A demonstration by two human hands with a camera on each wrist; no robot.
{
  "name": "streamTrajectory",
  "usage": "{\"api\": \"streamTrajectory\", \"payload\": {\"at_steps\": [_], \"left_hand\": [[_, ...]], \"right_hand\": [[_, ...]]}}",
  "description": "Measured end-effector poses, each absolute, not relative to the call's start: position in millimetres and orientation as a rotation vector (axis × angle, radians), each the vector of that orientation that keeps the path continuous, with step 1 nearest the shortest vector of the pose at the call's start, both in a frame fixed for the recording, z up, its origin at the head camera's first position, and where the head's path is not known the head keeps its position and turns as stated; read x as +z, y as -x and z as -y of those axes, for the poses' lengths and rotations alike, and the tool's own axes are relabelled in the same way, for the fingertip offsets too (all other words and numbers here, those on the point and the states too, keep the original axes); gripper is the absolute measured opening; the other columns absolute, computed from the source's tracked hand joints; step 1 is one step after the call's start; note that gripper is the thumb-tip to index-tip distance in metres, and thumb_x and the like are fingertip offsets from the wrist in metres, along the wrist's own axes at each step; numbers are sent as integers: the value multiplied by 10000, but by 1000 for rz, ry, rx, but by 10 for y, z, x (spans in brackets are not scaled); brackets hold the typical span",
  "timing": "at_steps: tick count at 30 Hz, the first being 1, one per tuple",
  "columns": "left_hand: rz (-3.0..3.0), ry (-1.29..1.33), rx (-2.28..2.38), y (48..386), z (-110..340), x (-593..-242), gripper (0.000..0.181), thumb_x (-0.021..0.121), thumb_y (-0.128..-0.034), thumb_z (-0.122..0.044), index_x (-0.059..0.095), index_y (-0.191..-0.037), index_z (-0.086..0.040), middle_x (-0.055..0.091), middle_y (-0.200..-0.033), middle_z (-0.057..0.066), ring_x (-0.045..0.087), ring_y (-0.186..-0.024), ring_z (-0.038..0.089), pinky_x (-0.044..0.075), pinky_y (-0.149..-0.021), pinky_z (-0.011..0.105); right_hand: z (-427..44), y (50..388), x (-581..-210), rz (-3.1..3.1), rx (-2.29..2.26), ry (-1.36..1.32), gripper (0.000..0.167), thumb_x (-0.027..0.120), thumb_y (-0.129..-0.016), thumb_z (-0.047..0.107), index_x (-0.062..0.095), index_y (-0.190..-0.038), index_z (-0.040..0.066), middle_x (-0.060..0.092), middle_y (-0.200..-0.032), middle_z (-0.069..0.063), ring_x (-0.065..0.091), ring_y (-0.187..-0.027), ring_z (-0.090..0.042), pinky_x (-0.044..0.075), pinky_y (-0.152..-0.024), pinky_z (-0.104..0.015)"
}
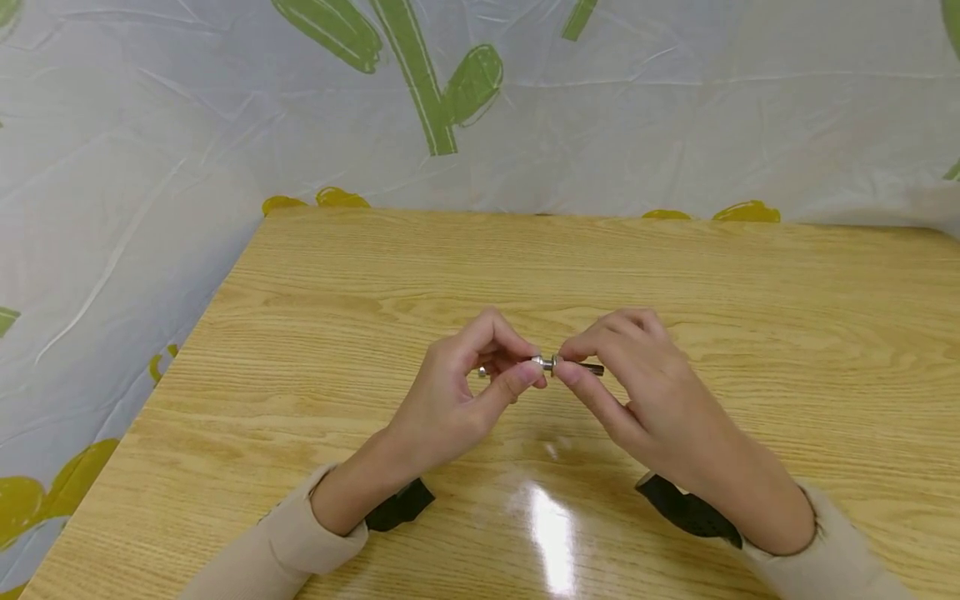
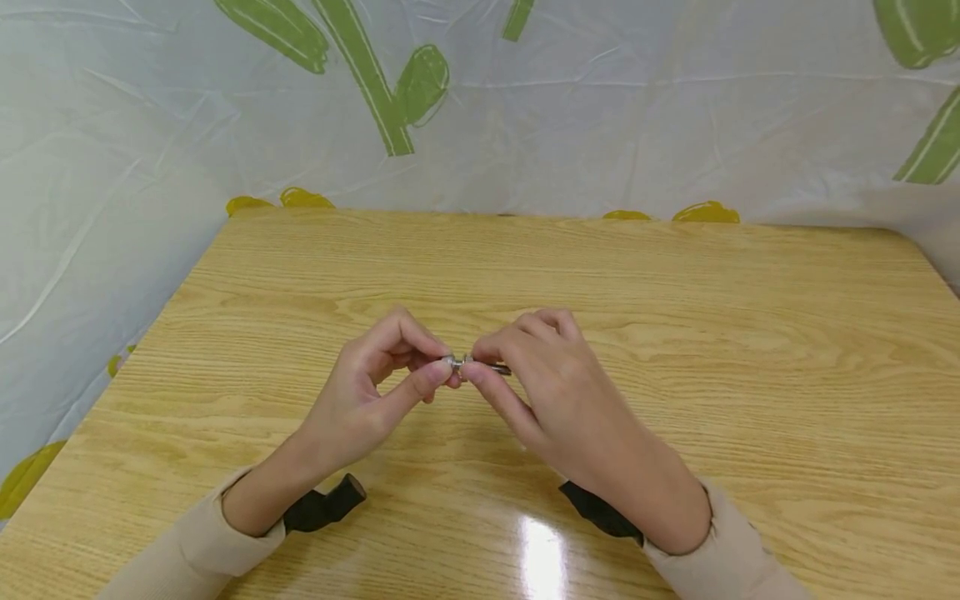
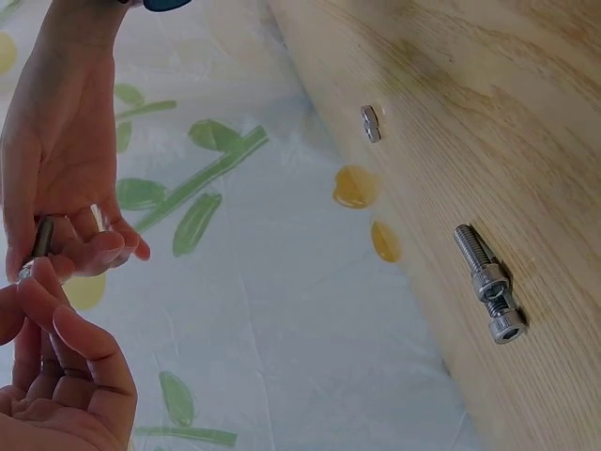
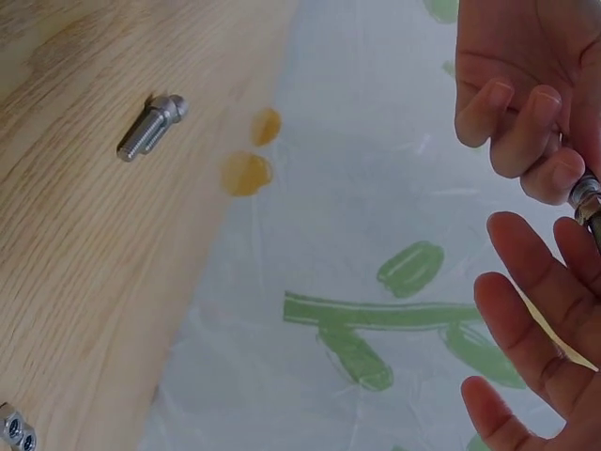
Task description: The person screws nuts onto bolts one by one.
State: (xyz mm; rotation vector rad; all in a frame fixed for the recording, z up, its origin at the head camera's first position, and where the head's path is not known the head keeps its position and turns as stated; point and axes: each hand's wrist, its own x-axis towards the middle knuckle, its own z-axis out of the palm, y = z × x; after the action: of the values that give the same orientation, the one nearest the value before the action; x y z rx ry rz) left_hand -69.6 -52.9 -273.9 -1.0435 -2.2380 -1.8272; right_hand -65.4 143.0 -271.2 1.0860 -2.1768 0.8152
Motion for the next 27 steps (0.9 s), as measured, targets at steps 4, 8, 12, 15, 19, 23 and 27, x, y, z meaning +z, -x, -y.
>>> {"api": "streamTrajectory", "payload": {"at_steps": [4,8,12,15,19,23,27], "left_hand": [[2236,1047,-1825,696,529,-2738,94,609,-871,10,539,-928,-13,671,-809,89,554,-644,95,468,-576,229],[2235,1040,-1828,701,532,-2740,87,603,-874,15,543,-934,-2,655,-797,98,561,-652,103,471,-580,229],[2238,1034,-1829,703,536,-2745,79,595,-878,16,543,-938,5,648,-802,99,567,-672,93,474,-586,230],[2237,1036,-1829,702,538,-2747,78,592,-879,18,543,-938,5,647,-803,99,566,-673,91,476,-587,230],[2232,1039,-1831,702,536,-2745,81,593,-878,20,545,-941,4,645,-800,98,563,-664,90,470,-578,230],[2233,1044,-1827,703,535,-2744,81,592,-880,19,544,-943,2,651,-809,99,568,-666,88,467,-572,230],[2236,1041,-1824,707,539,-2745,78,589,-882,16,544,-944,1,658,-813,100,571,-665,86,467,-569,232]], "right_hand": [[-1421,644,-2700,2221,804,-1066,445,338,-1003,389,608,-860,65,620,-797,2,543,-786,-165,351,-848,-336],[-1456,630,-2700,2307,822,-1031,405,449,-961,432,613,-934,63,633,-878,-3,545,-850,-167,344,-866,-347],[-1501,648,-2741,2283,830,-1042,384,649,-861,387,603,-1053,58,630,-988,-3,542,-901,-160,347,-878,-346],[-1517,682,-2790,2195,837,-1092,368,723,-815,293,610,-1074,58,631,-1006,7,543,-902,-155,348,-880,-341],[-1527,714,-2838,2133,848,-1128,294,718,-824,216,629,-1066,76,633,-985,33,536,-885,-138,347,-879,-336],[-1528,716,-2845,2136,843,-1122,241,694,-847,210,643,-1051,94,629,-951,50,524,-863,-126,344,-870,-330],[-1506,697,-2803,2141,834,-1115,216,680,-857,220,649,-1023,84,631,-927,39,522,-845,-128,345,-869,-323]]}}
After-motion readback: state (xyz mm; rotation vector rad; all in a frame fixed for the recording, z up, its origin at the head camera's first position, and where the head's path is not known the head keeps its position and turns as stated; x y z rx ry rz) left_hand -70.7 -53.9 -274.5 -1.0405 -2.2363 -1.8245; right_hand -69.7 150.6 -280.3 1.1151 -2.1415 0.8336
